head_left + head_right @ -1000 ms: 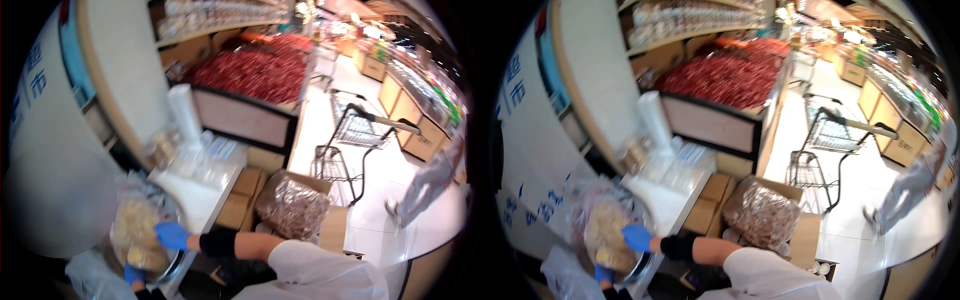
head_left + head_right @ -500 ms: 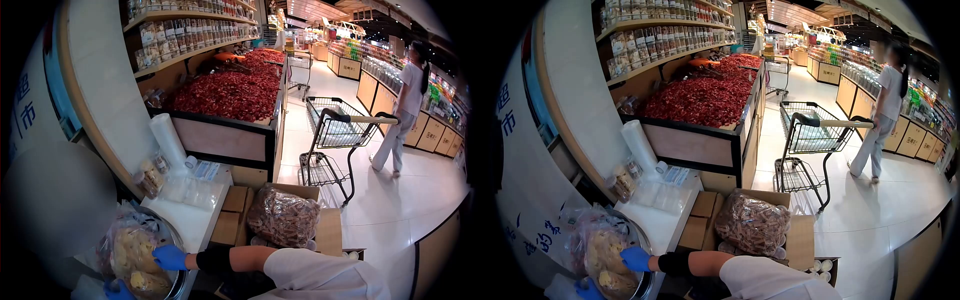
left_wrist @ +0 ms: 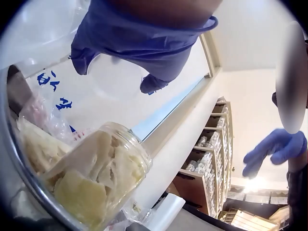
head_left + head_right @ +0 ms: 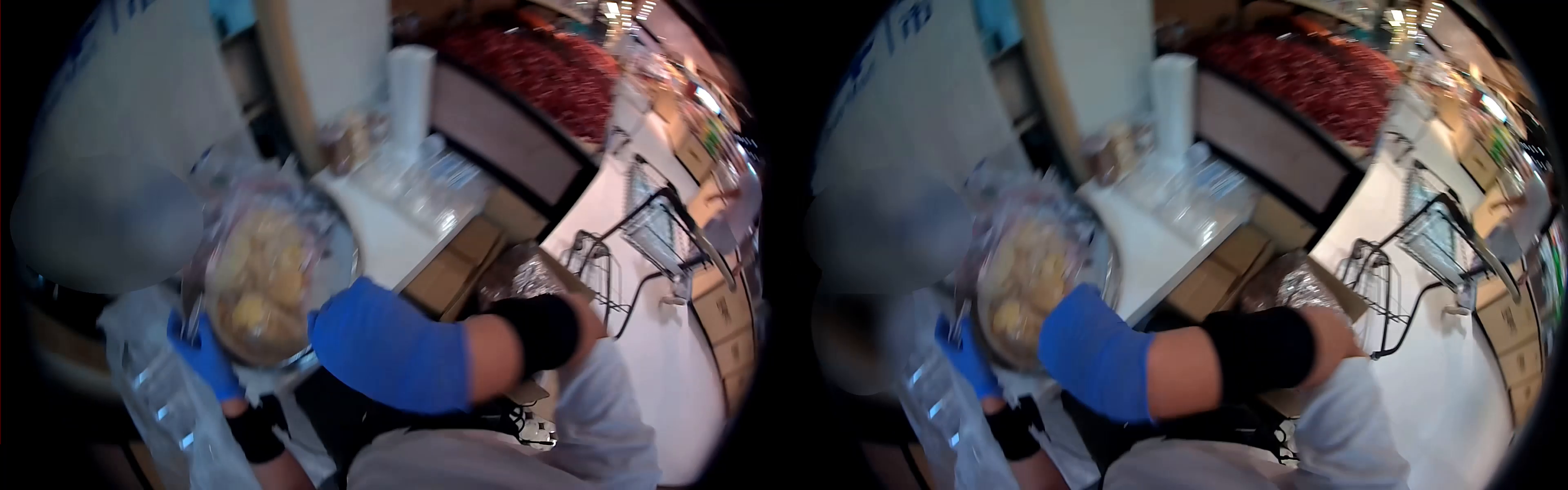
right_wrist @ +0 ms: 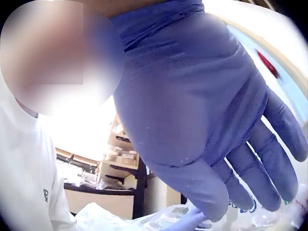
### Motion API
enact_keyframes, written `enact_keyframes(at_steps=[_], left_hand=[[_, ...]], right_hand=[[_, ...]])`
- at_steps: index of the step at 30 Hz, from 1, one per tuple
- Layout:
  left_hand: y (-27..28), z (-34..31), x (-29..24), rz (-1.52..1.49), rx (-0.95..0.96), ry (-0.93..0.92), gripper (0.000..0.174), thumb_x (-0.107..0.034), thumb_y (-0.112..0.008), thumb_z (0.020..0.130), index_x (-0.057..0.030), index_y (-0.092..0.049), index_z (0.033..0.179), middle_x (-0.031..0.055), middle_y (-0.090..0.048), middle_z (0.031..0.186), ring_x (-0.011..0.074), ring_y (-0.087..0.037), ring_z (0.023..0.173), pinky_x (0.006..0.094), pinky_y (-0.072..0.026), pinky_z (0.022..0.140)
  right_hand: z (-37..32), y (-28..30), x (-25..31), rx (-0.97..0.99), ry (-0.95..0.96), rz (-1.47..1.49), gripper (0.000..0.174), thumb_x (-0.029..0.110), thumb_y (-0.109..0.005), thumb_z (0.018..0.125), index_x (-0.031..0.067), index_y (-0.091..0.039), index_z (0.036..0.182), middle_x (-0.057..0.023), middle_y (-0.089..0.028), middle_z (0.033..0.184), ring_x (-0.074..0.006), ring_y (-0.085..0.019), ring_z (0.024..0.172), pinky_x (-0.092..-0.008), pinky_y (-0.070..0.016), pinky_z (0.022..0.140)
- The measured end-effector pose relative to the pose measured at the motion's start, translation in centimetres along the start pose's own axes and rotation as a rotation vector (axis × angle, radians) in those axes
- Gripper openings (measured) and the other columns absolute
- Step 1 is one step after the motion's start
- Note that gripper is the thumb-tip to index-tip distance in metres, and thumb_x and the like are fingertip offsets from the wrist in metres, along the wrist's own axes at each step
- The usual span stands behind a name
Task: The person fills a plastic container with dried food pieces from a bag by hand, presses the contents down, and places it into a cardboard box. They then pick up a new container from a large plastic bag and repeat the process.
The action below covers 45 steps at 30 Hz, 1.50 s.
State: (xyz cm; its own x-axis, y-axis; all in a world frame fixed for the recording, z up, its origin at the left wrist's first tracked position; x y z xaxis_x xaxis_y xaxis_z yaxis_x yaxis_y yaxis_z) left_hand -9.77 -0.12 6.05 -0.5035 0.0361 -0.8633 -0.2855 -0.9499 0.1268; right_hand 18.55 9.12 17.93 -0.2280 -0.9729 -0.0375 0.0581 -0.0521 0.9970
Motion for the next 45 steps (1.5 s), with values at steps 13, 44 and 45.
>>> enact_keyframes(at_steps=[13, 44, 45], left_hand=[[-2.2, -2.4, -3.4, 0.069, 0.020, 0.044, 0.054, -0.026, -0.058, 0.094, 0.0018, -0.040, 0.137, 0.0155, -0.043, 0.135, 0.0229, -0.043, 0.120, 0.0360, -0.0348, 0.102], [-3.0, -2.8, -3.5, 0.315, 0.070, -0.248, 0.041, -0.018, -0.064, 0.091, -0.0070, -0.056, 0.130, 0.0143, -0.050, 0.135, 0.0264, -0.044, 0.127, 0.0370, -0.0347, 0.107], [-3.1, -2.7, -4.7, 0.301, 0.078, -0.264, 0.041, -0.019, -0.065, 0.091, -0.0063, -0.056, 0.129, 0.0145, -0.050, 0.134, 0.0264, -0.045, 0.127, 0.0369, -0.0351, 0.106]], right_hand=[[-3.0, 5.9, 6.3, -0.175, 0.239, 0.075, 0.017, 0.015, -0.058, 0.080, -0.0001, -0.062, 0.087, -0.0063, -0.058, 0.072, -0.0182, -0.058, 0.063, -0.0344, -0.0445, 0.057], [-3.1, 6.7, 7.9, -0.358, 0.427, 0.361, 0.016, 0.012, -0.059, 0.079, -0.0018, -0.060, 0.085, -0.0062, -0.056, 0.071, -0.0203, -0.058, 0.061, -0.0341, -0.0451, 0.053], [-3.1, 7.0, 7.9, -0.375, 0.442, 0.366, 0.015, 0.012, -0.059, 0.079, -0.0018, -0.060, 0.085, -0.0062, -0.056, 0.071, -0.0203, -0.058, 0.061, -0.0341, -0.0451, 0.052]])
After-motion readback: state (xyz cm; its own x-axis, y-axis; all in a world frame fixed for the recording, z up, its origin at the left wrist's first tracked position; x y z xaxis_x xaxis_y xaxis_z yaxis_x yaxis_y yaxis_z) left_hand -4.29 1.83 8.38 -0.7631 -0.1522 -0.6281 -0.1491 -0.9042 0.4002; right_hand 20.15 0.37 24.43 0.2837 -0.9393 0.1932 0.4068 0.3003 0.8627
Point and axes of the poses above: each hand's wrist, its own z-axis towards the middle knuckle, its own y-axis out of the back of the hand, x = y × z, the point moved 8 cm from there along z, towards the middle knuckle
